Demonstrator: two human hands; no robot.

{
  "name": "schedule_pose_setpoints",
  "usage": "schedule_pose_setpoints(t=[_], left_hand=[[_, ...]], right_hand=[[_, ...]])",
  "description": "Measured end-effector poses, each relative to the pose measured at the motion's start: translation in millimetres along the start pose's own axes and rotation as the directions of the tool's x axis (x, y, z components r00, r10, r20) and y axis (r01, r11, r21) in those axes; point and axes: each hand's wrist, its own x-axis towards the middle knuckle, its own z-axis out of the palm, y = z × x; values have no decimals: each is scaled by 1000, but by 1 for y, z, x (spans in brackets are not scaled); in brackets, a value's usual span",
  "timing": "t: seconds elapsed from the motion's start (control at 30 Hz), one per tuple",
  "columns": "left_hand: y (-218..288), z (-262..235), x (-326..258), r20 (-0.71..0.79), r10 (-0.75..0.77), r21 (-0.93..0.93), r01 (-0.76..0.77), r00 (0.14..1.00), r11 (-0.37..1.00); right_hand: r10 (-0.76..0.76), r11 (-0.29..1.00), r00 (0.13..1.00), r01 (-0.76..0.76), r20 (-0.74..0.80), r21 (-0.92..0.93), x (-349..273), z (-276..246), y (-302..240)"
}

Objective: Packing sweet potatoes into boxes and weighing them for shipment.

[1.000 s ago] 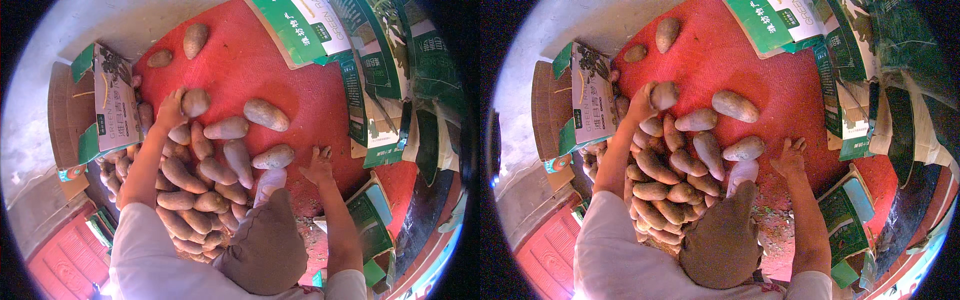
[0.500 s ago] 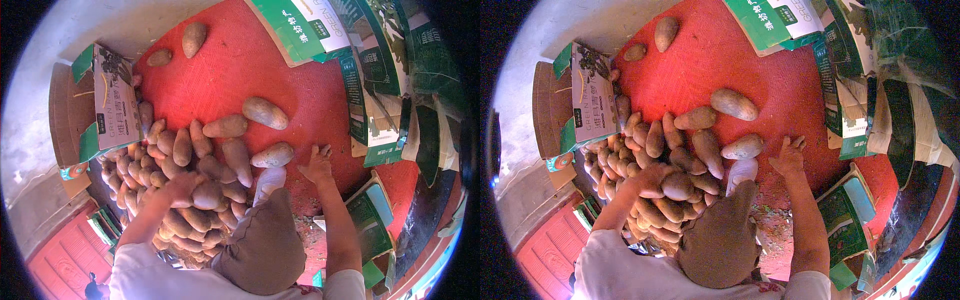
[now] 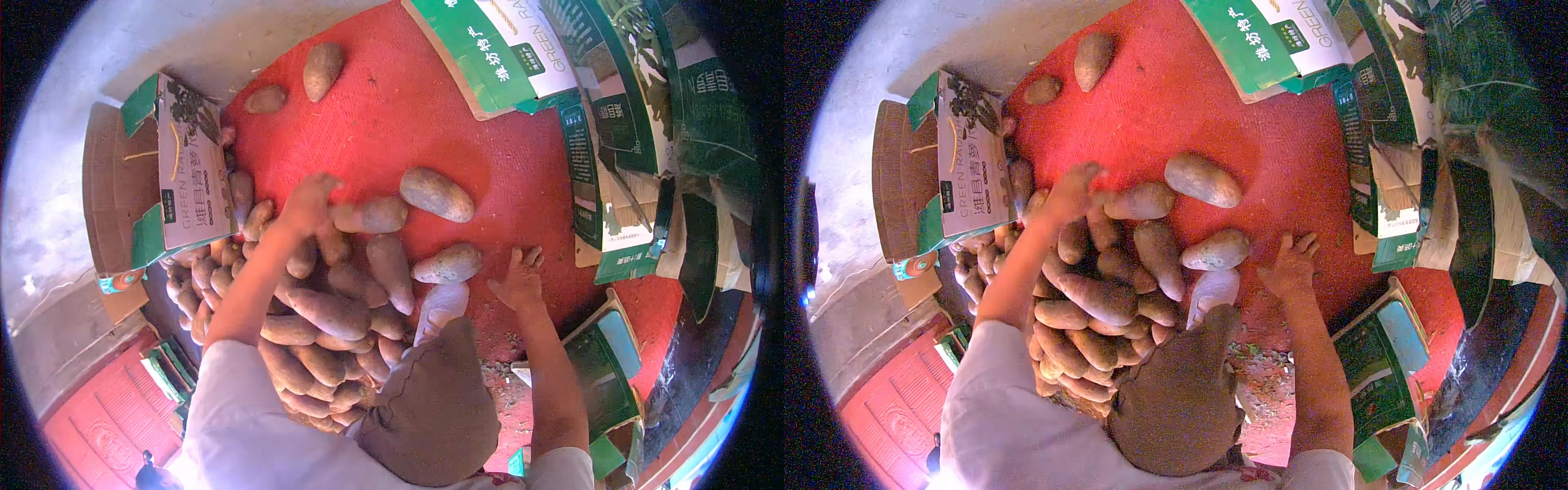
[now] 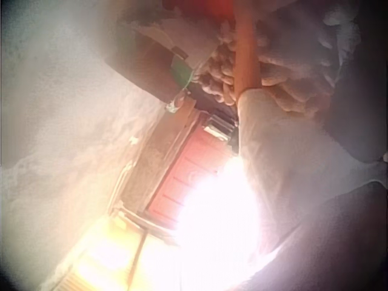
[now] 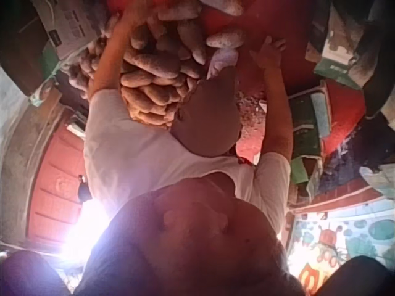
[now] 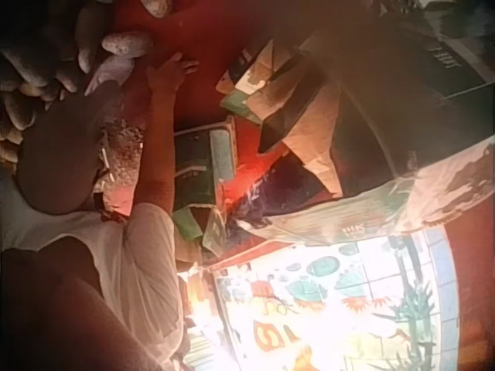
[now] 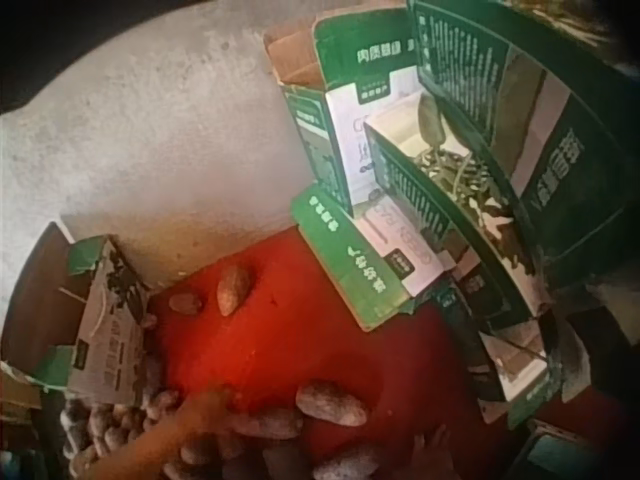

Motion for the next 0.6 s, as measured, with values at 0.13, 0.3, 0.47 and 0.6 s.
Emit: schedule_pose_setpoints(t=[0.13,0.3,0.47,0.6], left_hand=[[-31,12,89,-481,60,205,46,875,978],[-41,-26,179,-729,-93,32,170,679,985],[-70,-57,227,-738,-228,-150,174,635,973],[-1,-57,215,-547,-500,-127,524,672,842]], right_hand=[[-13,1000,1000,13,-8,-26,1,10,1],[-5,999,1000,4,-11,-40,-2,1,2],[-54,993,999,53,-3,-110,-1,-1,-8],[46,995,999,-43,24,-91,-2,-2,3]])
